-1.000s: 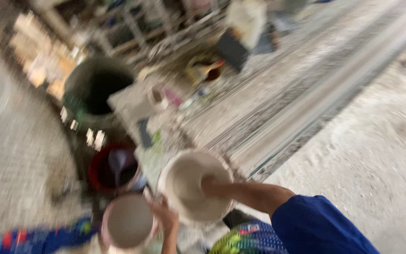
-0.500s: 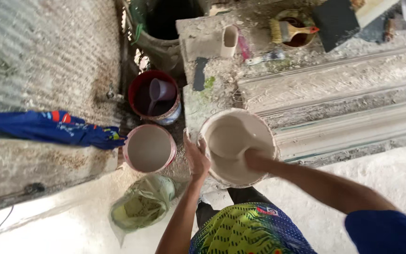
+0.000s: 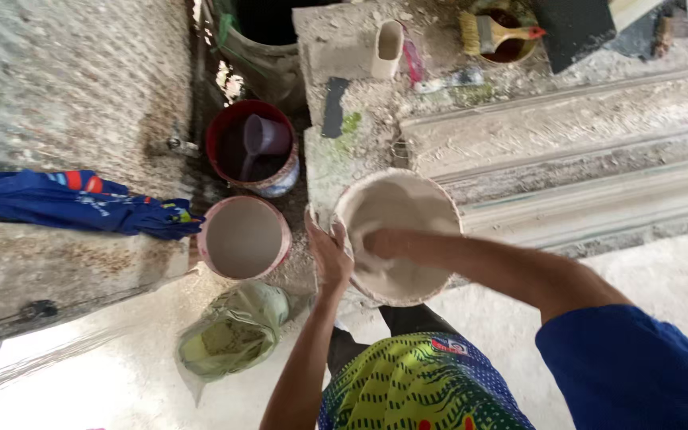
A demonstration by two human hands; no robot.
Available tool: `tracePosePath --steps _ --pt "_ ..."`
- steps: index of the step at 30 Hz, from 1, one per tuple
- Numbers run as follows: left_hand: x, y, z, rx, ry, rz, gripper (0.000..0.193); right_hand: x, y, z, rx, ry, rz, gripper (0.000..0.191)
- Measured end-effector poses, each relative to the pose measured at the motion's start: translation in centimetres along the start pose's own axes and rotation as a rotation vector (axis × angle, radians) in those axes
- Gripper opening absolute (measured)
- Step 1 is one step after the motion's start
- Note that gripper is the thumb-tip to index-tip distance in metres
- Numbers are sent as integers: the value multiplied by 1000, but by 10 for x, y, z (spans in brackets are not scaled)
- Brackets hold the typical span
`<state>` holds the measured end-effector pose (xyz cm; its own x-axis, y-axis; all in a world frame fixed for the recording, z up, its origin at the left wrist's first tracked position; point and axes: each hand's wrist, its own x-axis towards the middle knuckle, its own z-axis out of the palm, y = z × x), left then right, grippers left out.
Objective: The person handles white fiberglass strands over a mold table, then presses and smooths plaster paste by hand onto decorative cornice moldings. They mix plaster in a bowl, add water, and spread the paste along the moldings using a small scraper.
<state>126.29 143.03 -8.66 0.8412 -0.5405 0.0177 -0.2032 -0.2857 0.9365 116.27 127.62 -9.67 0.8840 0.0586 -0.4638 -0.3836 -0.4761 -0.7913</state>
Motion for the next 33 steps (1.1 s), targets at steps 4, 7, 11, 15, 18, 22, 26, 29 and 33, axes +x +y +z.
tracePosePath --steps 4,7,11,15,18,22,26,29,33 --pt "-2 12 -4 -36 -146 -362 74 -8 12 -64 6 238 88 16" --pt "-6 16 -5 -106 -78 -163 70 -45 16 -40 -27 350 176 16" --pt "-11 8 -3 -124 -43 -92 65 -67 0 61 -28 253 136 16" --pt "-11 -5 4 -280 -30 -26 67 -45 3 66 52 391 41 16" --pt "-6 -16 9 -267 -26 -37 72 -20 10 10 99 651 144 16" --pt "-1 -27 13 -289 -4 -81 79 26 -14 4 151 627 146 15" --pt "-1 -32 13 -310 29 -68 84 5 -22 57 107 226 -16 15" --pt "-4 -30 11 -286 -9 -22 90 -44 -6 49 55 4 17 15" --pt "-4 -21 7 -270 -36 -77 84 -39 8 -1 73 123 108 15"
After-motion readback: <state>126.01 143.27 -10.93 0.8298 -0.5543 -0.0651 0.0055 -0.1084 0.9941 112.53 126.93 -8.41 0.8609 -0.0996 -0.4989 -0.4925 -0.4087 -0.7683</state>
